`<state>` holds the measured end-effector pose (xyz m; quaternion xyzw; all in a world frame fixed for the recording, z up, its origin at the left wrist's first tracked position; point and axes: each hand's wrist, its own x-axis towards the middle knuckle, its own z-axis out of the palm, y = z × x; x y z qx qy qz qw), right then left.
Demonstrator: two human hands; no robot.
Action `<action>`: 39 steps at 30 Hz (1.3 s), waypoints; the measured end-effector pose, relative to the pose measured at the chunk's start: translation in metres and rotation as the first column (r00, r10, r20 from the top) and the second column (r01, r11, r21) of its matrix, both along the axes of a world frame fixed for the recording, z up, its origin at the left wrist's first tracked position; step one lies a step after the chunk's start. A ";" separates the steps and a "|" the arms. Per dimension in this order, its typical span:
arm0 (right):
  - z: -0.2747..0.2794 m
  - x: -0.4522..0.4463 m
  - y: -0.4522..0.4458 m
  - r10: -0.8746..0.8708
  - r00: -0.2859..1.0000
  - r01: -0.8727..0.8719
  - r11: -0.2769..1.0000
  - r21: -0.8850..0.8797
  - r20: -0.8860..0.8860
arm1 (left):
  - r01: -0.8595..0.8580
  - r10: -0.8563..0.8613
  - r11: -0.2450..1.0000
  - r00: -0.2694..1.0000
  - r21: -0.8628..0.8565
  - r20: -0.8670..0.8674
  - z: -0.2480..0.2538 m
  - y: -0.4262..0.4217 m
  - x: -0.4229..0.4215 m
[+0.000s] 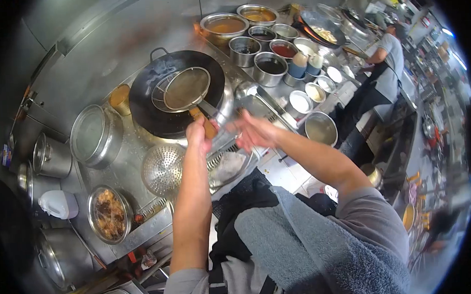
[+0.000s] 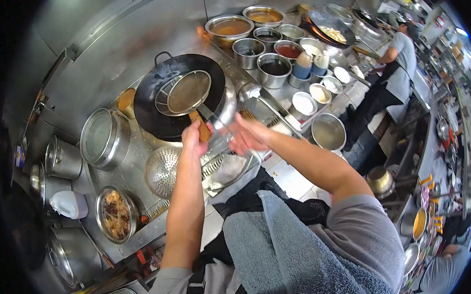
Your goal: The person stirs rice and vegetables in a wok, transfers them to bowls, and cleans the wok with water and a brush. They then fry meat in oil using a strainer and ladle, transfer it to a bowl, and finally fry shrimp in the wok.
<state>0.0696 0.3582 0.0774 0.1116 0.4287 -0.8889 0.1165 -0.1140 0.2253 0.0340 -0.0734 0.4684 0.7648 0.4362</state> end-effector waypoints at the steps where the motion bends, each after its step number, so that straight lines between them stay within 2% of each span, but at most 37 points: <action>1: -0.029 0.021 0.016 0.121 0.993 -0.120 0.990 0.068 -0.004 | 0.043 -0.042 0.999 0.998 0.031 -0.036 0.001 0.007 0.007; 2: -0.037 0.046 0.025 0.297 0.955 -0.297 0.954 0.031 0.022 | 0.086 -0.081 0.995 0.994 0.057 -0.074 0.002 0.011 0.011; 3: -0.087 0.074 0.037 0.423 0.900 -0.428 0.904 0.020 0.107 | 0.181 -0.189 0.981 0.974 -0.075 -0.128 0.005 0.011 0.013; 4: -0.127 0.102 0.046 0.474 0.837 -0.518 0.848 0.113 0.273 | 0.263 -0.300 0.941 0.941 -0.214 -0.160 0.008 0.008 0.017; 5: -0.148 0.123 0.049 0.477 0.787 -0.585 0.779 0.226 0.392 | 0.291 -0.343 0.921 0.921 -0.258 -0.186 0.010 0.002 0.022; 6: -0.177 0.135 0.050 0.441 0.707 -0.682 0.631 0.369 0.553 | 0.318 -0.387 0.898 0.899 -0.304 -0.204 0.009 -0.007 0.029; 7: -0.194 0.143 0.054 0.382 0.667 -0.739 0.453 0.499 0.640 | 0.292 -0.370 0.908 0.895 -0.299 -0.248 0.005 -0.020 0.035; 8: -0.234 0.151 0.064 0.397 0.704 -0.668 0.088 0.739 0.590 | 0.271 -0.356 0.917 0.887 -0.294 -0.293 0.002 -0.034 0.040; 10: -0.226 0.130 0.069 0.201 0.780 -0.587 -0.097 0.804 0.593 | 0.045 -0.212 0.917 0.898 -0.397 -0.386 -0.004 -0.069 0.055; 11: -0.238 0.119 0.078 0.222 0.780 -0.581 -0.088 0.809 0.585 | -0.140 -0.115 0.862 0.881 -0.486 -0.459 -0.012 -0.088 0.063; 12: -0.256 0.107 0.084 0.237 0.701 -0.655 -0.159 0.738 0.673 | -0.320 -0.037 0.771 0.841 -0.551 -0.540 -0.026 -0.111 0.069; 13: -0.270 0.097 0.085 0.241 0.615 -0.715 -0.231 0.660 0.750 | -0.439 -0.035 0.665 0.790 -0.605 -0.612 -0.046 -0.137 0.074; 14: -0.282 0.097 0.085 0.261 0.623 -0.705 -0.220 0.674 0.737 | -0.553 -0.048 0.545 0.731 -0.631 -0.681 -0.071 -0.165 0.078; 16: -0.308 0.107 0.088 0.197 0.786 -0.555 -0.192 0.809 0.586 | -0.577 -0.145 0.451 0.706 -0.681 -0.694 -0.124 -0.218 0.088; 17: -0.318 0.104 0.091 0.223 0.745 -0.587 -0.227 0.777 0.629 | -0.541 -0.212 0.395 0.733 -0.743 -0.646 -0.123 -0.217 0.100; 18: -0.346 0.110 0.097 0.244 0.748 -0.575 -0.224 0.787 0.617 | -0.501 -0.216 0.387 0.767 -0.774 -0.604 -0.128 -0.216 0.109; 20: -0.407 0.116 0.099 0.162 0.741 -0.611 -0.241 0.754 0.652 | -0.443 -0.260 0.414 0.780 -0.795 -0.570 -0.135 -0.206 0.119; 21: -0.397 0.103 0.103 0.168 0.753 -0.596 -0.237 0.767 0.637 | -0.381 -0.278 0.501 0.780 -0.777 -0.561 -0.135 -0.197 0.119; 22: -0.377 0.095 0.108 0.215 0.639 -0.720 -0.171 0.673 0.738 | -0.308 -0.299 0.579 0.781 -0.755 -0.548 -0.134 -0.192 0.121; 23: -0.359 0.087 0.106 0.270 0.509 -0.826 -0.112 0.552 0.817 | -0.299 -0.301 0.540 0.804 -0.787 -0.512 -0.143 -0.193 0.121; 24: -0.359 0.083 0.093 0.269 0.523 -0.818 -0.110 0.565 0.809 | -0.357 -0.291 0.510 0.785 -0.783 -0.548 -0.153 -0.194 0.119; 26: -0.367 0.100 0.057 0.169 0.774 -0.620 0.001 0.785 0.610 | -0.410 -0.207 0.554 0.775 -0.724 -0.597 -0.142 -0.181 0.119; 27: -0.377 0.108 0.041 0.255 0.872 -0.473 0.225 0.852 0.417 | -0.414 -0.200 0.560 0.773 -0.718 -0.602 -0.141 -0.178 0.119; 28: -0.387 0.119 0.025 0.288 0.937 -0.315 0.447 0.837 0.199 | -0.416 -0.189 0.533 0.790 -0.737 -0.583 -0.139 -0.177 0.118; 29: -0.386 0.126 -0.002 0.284 0.920 -0.390 0.749 0.536 0.272 | -0.415 -0.178 0.509 0.806 -0.754 -0.564 -0.139 -0.177 0.117; 30: -0.378 0.137 -0.017 0.313 0.941 -0.323 0.944 0.072 0.126 | -0.393 -0.203 0.532 0.800 -0.750 -0.564 -0.147 -0.184 0.112; 31: -0.311 0.123 -0.027 0.319 0.872 -0.379 0.920 0.100 0.372 | -0.407 -0.229 0.534 0.774 -0.741 -0.590 -0.150 -0.185 0.108; 32: -0.309 0.119 -0.033 0.405 0.831 -0.498 0.847 0.187 0.380 | -0.421 -0.257 0.533 0.746 -0.734 -0.615 -0.148 -0.186 0.104; 34: -0.268 0.101 -0.023 0.450 0.730 -0.681 0.544 0.490 0.514 | -0.401 -0.300 0.526 0.738 -0.750 -0.604 -0.141 -0.187 0.096; 35: -0.254 0.102 -0.008 0.438 0.734 -0.676 0.541 0.500 0.519 | -0.381 -0.337 0.511 0.736 -0.770 -0.588 -0.138 -0.187 0.093; 37: -0.235 0.110 0.024 0.418 0.786 -0.611 0.413 0.676 0.455 | -0.374 -0.271 0.594 0.741 -0.713 -0.615 -0.127 -0.196 0.087; 39: -0.241 0.141 0.065 0.229 0.904 -0.398 0.759 0.516 0.362 | -0.368 -0.145 0.689 0.775 -0.625 -0.615 -0.092 -0.204 0.085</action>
